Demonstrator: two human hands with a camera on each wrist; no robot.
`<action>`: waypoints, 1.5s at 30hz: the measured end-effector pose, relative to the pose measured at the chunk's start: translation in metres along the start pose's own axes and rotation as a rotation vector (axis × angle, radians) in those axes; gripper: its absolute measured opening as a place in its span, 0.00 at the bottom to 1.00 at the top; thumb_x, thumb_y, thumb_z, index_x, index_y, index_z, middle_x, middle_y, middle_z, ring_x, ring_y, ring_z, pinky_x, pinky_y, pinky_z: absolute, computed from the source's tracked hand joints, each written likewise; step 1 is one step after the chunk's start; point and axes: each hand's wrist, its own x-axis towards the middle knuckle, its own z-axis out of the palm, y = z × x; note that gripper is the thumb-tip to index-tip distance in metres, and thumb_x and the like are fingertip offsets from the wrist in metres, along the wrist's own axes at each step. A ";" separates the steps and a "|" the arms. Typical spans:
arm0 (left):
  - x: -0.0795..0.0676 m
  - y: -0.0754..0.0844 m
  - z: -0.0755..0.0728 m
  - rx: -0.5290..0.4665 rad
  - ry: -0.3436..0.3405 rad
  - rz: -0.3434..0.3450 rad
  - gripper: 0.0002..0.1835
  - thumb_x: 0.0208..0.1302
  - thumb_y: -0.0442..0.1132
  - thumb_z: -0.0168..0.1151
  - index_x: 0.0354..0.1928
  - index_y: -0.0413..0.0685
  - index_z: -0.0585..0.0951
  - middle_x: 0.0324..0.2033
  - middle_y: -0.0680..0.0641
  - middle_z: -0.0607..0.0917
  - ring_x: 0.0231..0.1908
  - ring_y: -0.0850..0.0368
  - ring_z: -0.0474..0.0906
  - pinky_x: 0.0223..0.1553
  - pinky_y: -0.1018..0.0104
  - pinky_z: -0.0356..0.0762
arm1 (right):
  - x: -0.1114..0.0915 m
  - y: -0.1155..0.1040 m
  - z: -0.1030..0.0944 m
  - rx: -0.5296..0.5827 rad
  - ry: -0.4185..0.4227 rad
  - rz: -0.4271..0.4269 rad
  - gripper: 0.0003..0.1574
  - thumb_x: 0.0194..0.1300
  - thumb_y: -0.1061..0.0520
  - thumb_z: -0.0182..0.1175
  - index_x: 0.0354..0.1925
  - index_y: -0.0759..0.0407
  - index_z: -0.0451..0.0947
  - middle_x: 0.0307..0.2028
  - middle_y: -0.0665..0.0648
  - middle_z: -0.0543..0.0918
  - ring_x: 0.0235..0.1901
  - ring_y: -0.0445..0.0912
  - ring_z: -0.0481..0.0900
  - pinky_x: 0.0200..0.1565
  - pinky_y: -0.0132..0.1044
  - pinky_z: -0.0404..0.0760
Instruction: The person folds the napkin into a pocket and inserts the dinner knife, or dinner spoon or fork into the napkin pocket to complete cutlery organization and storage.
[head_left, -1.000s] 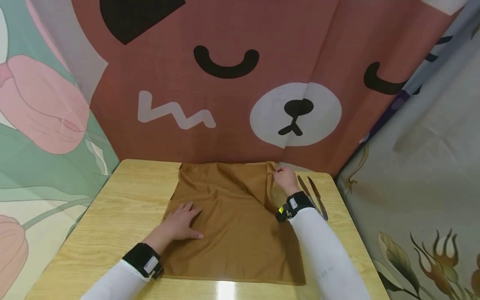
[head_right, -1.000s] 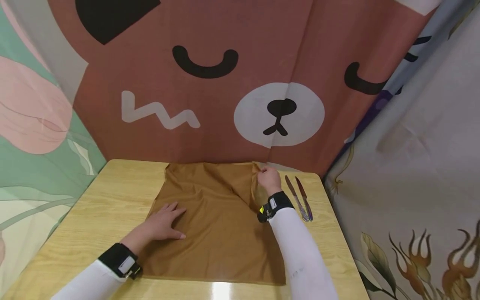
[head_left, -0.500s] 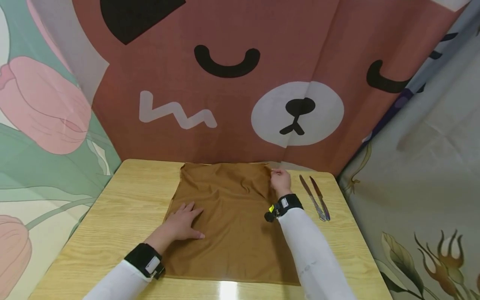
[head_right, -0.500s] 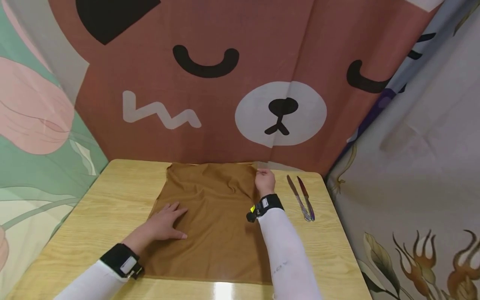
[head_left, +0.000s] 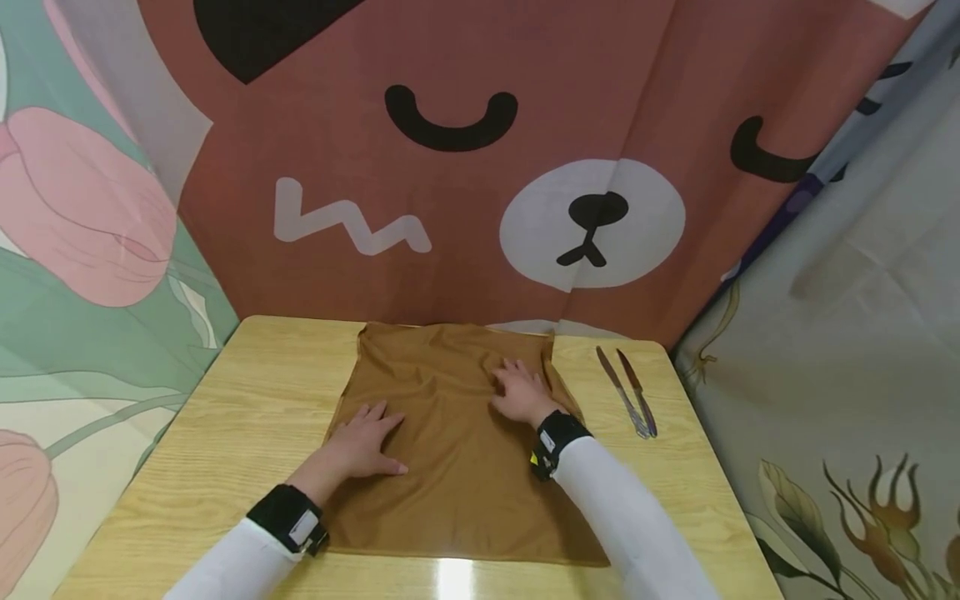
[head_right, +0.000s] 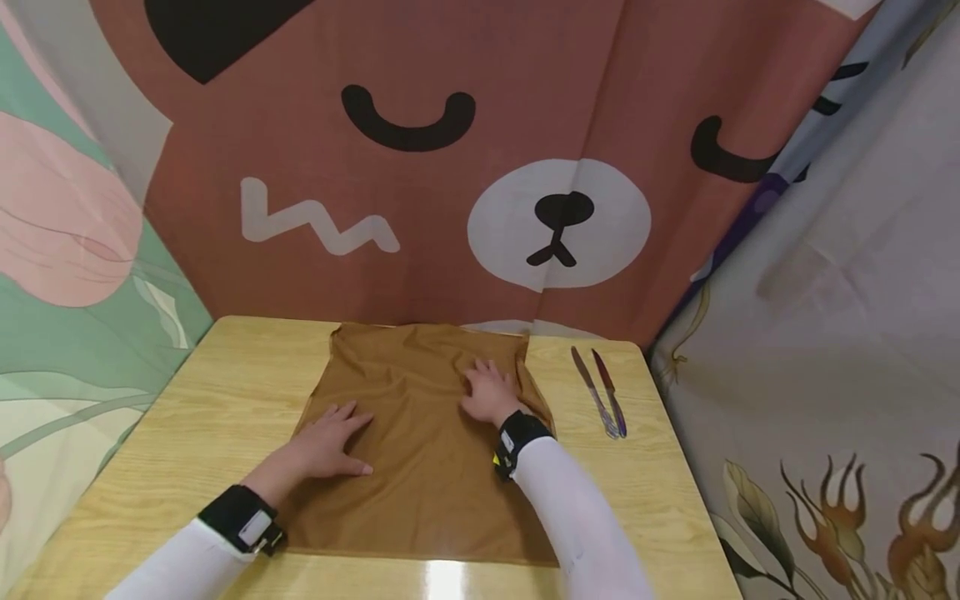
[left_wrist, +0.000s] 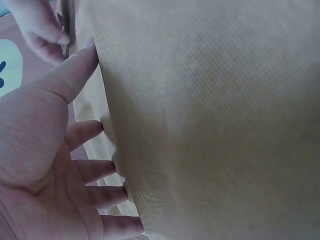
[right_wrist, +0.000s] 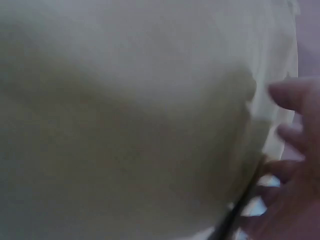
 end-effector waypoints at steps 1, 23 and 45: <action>0.000 0.001 -0.001 -0.001 -0.001 0.001 0.52 0.44 0.70 0.70 0.72 0.58 0.65 0.74 0.38 0.54 0.73 0.33 0.45 0.60 0.26 0.53 | -0.005 -0.003 0.002 -0.026 -0.042 0.002 0.40 0.63 0.42 0.60 0.70 0.52 0.66 0.73 0.64 0.57 0.73 0.63 0.49 0.65 0.68 0.53; -0.013 0.008 -0.004 0.138 0.017 0.025 0.58 0.36 0.75 0.70 0.71 0.58 0.67 0.67 0.38 0.65 0.65 0.34 0.62 0.56 0.37 0.68 | -0.047 0.053 -0.005 -0.033 -0.062 0.158 0.53 0.64 0.30 0.55 0.75 0.58 0.54 0.74 0.70 0.48 0.72 0.70 0.43 0.66 0.68 0.48; 0.019 -0.025 -0.012 0.008 -0.061 0.000 0.60 0.45 0.76 0.62 0.76 0.55 0.53 0.76 0.37 0.45 0.73 0.29 0.34 0.63 0.25 0.41 | -0.049 0.056 -0.001 0.029 -0.141 0.217 0.75 0.45 0.15 0.57 0.78 0.51 0.42 0.77 0.64 0.37 0.74 0.65 0.31 0.68 0.67 0.37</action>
